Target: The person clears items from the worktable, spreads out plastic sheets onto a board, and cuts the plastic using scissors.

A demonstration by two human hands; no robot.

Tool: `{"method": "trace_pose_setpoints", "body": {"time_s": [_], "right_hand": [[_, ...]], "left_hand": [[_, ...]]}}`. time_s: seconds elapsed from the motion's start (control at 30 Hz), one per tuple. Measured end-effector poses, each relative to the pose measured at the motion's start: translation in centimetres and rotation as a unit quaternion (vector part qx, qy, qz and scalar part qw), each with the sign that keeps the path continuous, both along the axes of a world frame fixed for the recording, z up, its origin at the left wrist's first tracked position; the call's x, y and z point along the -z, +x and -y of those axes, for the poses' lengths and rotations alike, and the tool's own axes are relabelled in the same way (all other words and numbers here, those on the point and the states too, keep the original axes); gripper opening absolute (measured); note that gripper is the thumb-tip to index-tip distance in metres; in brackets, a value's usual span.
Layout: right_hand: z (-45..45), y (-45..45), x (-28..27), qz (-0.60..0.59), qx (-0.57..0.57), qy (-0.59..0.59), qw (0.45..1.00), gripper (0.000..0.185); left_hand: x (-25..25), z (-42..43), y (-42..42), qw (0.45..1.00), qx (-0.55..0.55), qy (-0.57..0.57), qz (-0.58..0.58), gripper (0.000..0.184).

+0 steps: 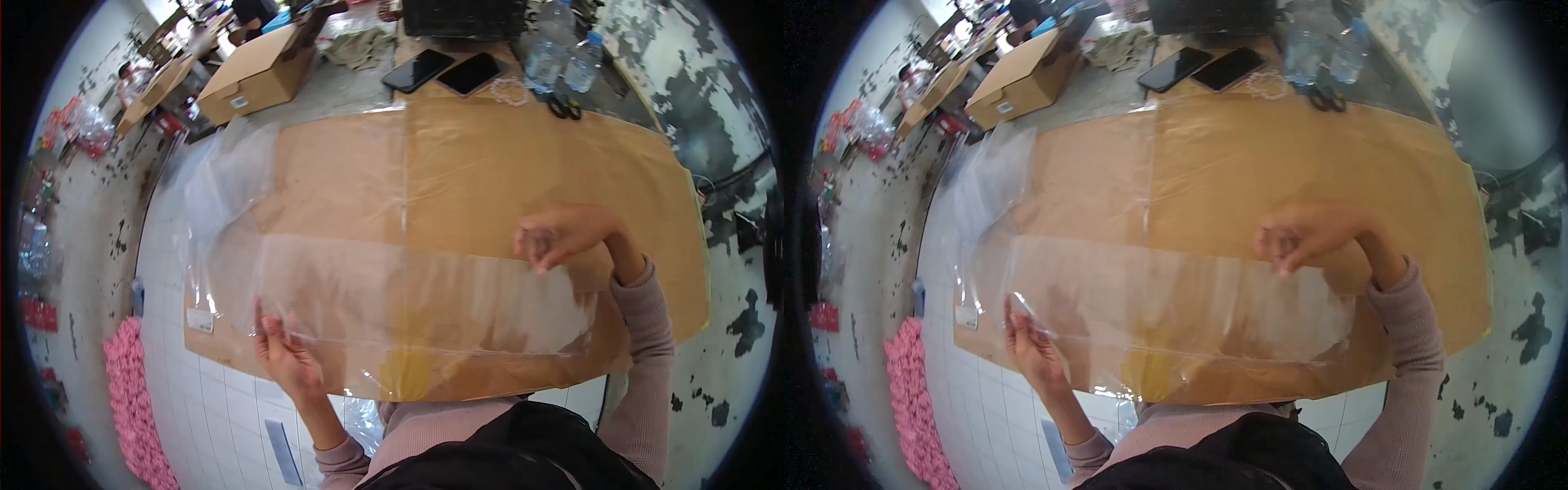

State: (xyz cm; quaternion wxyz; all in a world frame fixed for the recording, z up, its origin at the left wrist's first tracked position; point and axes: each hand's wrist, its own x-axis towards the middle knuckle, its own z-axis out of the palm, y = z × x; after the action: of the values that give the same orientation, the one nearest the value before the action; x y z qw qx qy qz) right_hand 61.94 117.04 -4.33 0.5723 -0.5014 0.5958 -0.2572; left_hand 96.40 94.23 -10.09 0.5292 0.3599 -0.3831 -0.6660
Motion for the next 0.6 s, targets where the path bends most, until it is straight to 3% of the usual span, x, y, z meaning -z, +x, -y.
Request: {"method": "trace_pose_setpoints", "body": {"time_s": [0.13,0.3,0.4,0.47,0.53,0.57,0.6], "right_hand": [[-6.5,0.1,-0.4,-0.084,0.060,0.006,0.995,0.023],[-9.2,0.6,0.1,-0.141,0.153,-0.059,0.976,0.015],[-8.8,1.4,-0.9,-0.260,0.245,-0.150,0.922,0.012],[-7.8,2.7,-1.7,-0.357,0.356,-0.240,0.830,0.011],[-6.3,4.0,-2.7,-0.458,0.397,-0.359,0.710,0.013],[-5.6,4.7,-3.3,-0.512,0.382,-0.429,0.639,0.015],[-5.2,5.2,-3.6,-0.559,0.362,-0.494,0.559,0.017]], "left_hand": [[0.8,1.4,-0.4,0.998,0.030,-0.038,-0.047,0.033],[0.8,1.1,-1.6,0.998,-0.008,-0.006,0.059,0.044],[0.2,-1.8,-2.2,0.992,-0.028,-0.060,0.104,0.048],[-0.7,-6.1,-3.3,0.987,-0.060,-0.128,0.079,0.052],[-2.5,-9.7,-3.6,0.943,0.100,-0.282,0.146,0.063],[-3.2,-10.6,-4.1,0.944,0.257,-0.195,0.071,0.065],[-3.9,-11.2,-5.1,0.909,0.404,-0.100,-0.009,0.067]]}}
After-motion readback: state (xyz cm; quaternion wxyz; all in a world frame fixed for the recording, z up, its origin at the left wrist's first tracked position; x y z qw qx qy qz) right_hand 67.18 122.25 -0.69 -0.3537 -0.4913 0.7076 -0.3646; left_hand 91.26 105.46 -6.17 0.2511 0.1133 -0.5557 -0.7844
